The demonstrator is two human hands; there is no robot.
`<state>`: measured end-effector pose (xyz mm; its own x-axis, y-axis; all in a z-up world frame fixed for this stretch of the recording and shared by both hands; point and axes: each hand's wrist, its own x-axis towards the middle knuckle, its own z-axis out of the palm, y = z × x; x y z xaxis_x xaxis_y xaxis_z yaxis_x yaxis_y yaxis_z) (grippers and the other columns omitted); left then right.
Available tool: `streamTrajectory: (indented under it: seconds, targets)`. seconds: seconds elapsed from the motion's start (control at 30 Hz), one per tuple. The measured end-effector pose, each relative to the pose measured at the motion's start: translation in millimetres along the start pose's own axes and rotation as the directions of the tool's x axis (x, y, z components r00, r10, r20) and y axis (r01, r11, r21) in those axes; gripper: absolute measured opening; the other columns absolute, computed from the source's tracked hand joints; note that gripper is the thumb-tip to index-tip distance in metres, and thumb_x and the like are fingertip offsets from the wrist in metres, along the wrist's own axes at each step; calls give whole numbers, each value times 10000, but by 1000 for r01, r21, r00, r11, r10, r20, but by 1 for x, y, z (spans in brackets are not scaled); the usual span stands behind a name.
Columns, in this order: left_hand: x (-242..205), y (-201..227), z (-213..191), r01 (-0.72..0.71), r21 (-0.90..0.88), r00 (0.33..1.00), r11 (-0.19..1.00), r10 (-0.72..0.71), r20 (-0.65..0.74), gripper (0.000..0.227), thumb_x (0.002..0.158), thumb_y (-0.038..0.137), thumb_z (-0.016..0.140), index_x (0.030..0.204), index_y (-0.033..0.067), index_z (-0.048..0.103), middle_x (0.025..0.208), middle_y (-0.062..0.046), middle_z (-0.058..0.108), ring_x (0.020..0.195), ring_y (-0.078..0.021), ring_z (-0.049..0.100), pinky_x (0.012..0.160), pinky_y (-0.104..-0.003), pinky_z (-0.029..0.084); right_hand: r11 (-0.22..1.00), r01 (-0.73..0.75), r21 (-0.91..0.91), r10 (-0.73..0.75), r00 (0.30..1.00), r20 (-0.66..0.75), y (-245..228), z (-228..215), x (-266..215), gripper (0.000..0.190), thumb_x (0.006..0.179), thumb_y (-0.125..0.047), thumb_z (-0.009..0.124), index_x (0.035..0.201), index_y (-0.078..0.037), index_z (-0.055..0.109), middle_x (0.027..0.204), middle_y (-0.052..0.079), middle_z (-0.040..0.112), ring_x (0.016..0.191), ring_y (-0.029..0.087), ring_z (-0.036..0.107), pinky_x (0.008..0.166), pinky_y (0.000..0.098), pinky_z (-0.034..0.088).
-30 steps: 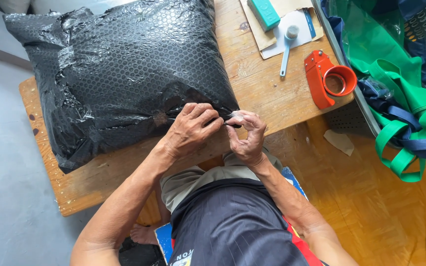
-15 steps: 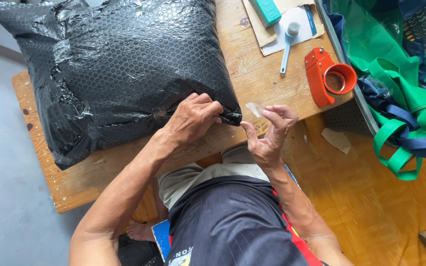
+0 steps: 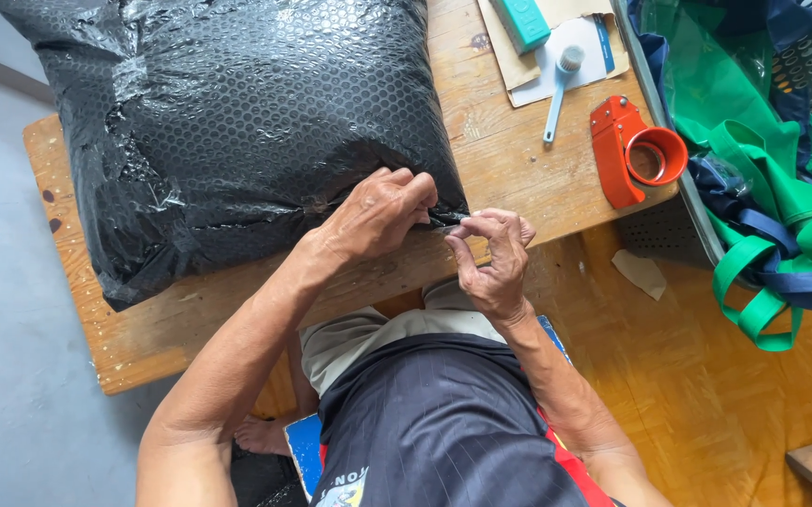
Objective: Wrapping a large object in black bubble wrap and securing it with red tape from a dispenser.
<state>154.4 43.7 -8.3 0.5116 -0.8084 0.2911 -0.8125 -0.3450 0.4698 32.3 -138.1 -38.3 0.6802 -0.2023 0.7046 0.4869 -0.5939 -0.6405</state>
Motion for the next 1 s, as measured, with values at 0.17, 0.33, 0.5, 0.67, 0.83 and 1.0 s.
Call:
streamTrajectory:
  seconds: [0.17,0.33,0.5,0.67,0.83,1.0]
  targets:
    - [0,0,2,73,-16,996,997,-72,44,236,937,288,706,1030,170,524,772,-83,654,814,-298,664,786,-406,517,999,32,-36,-31,999,16,0,3,0,253,862,-146,855,1059,-101,703,856,-40,751,964,226,674,952,404,381]
    - [0,0,1,94,-32,994,995,-92,63,244,939,298,703,1033,168,519,775,-96,623,790,-325,662,787,-412,515,996,56,-65,-54,998,31,2,10,-4,231,863,-150,844,1048,-120,709,833,-66,742,964,211,670,947,391,365]
    - [1,1,1,96,-47,993,994,-92,77,231,966,321,665,1021,164,504,773,-98,603,786,-335,667,787,-415,516,980,94,-177,-95,995,2,12,19,-10,217,886,-180,822,1066,-143,706,840,-82,734,978,184,662,945,394,354]
    - [1,2,-3,72,-60,995,996,-68,71,228,957,278,687,1039,151,516,784,-117,614,802,-352,667,784,-427,515,967,109,-231,-120,992,-32,14,25,-12,229,885,-236,832,1048,-135,708,820,-78,730,964,186,662,937,415,355]
    - [0,11,-11,-42,-38,999,998,43,29,303,927,346,724,1029,131,536,801,-89,667,860,-284,670,800,-399,511,955,123,-270,-147,987,-71,17,29,-14,197,901,-230,816,1027,-127,706,802,-68,721,933,189,674,928,414,358]
    - [-4,5,7,-64,99,996,993,69,-55,280,865,280,792,974,142,574,742,-47,685,841,-226,665,780,-355,518,966,82,-247,-114,986,-118,17,30,-17,231,904,-246,811,1050,-105,699,803,-67,730,923,192,691,915,400,386]
